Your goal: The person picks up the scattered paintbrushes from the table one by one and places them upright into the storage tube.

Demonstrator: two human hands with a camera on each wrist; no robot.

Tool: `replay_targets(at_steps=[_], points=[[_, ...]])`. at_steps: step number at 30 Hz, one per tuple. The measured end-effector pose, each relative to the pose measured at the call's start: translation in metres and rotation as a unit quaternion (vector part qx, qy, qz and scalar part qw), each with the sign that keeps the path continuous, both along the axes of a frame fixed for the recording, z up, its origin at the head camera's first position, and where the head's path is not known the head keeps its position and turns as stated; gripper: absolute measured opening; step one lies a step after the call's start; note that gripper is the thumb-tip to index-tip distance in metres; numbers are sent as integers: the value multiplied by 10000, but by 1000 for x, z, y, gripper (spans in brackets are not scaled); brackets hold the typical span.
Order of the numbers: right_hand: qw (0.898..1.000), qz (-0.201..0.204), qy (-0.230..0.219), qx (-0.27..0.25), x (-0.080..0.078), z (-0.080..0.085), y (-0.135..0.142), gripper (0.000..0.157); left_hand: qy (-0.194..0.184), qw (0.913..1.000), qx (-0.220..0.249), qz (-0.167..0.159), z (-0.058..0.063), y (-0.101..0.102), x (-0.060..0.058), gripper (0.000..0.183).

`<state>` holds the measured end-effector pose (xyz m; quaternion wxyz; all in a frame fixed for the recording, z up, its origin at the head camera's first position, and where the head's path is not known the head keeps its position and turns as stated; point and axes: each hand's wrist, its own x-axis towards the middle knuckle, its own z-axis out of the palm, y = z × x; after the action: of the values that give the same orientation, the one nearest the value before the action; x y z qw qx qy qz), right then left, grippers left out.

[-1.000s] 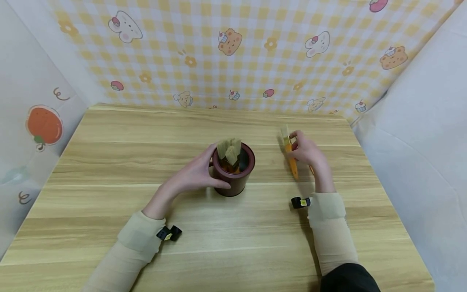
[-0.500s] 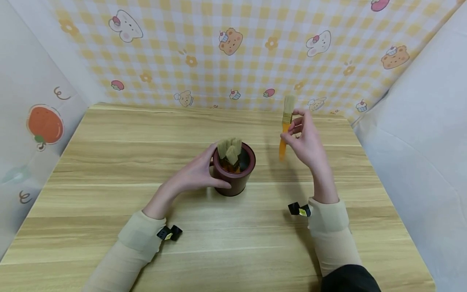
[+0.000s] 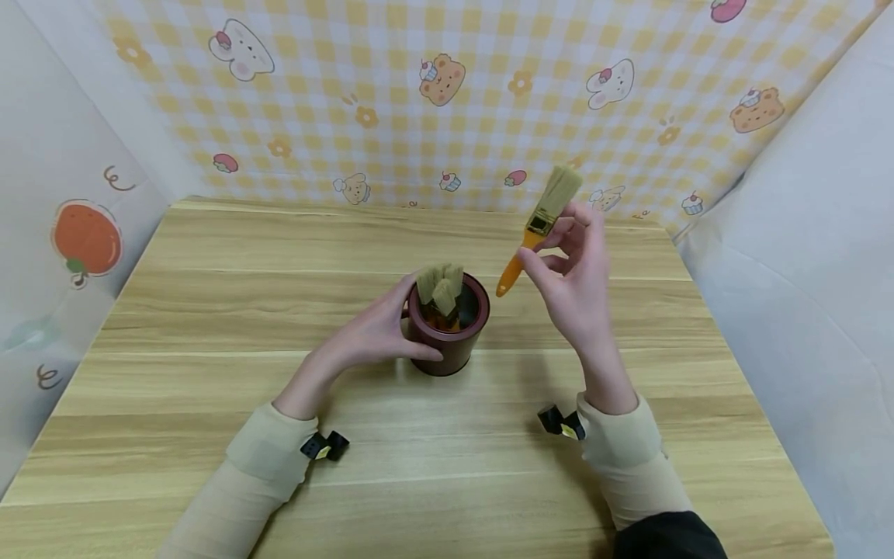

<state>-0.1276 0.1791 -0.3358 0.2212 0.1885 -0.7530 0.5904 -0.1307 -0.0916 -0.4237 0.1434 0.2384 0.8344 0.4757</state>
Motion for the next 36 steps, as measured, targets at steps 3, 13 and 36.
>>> replay_targets(at_steps=[3,13,36], points=[[9991,208,254,-276,4,1,-6,53,-21,10000,8,-2,0,0,0,120],[9989,469,-45,4,9,-4,-19,47,-138,9999,73,-1,0,0,0,119],[9881,614,-369,1363,5,-15,-25,52,24,9998,189,-49,-3,1,-3,117]])
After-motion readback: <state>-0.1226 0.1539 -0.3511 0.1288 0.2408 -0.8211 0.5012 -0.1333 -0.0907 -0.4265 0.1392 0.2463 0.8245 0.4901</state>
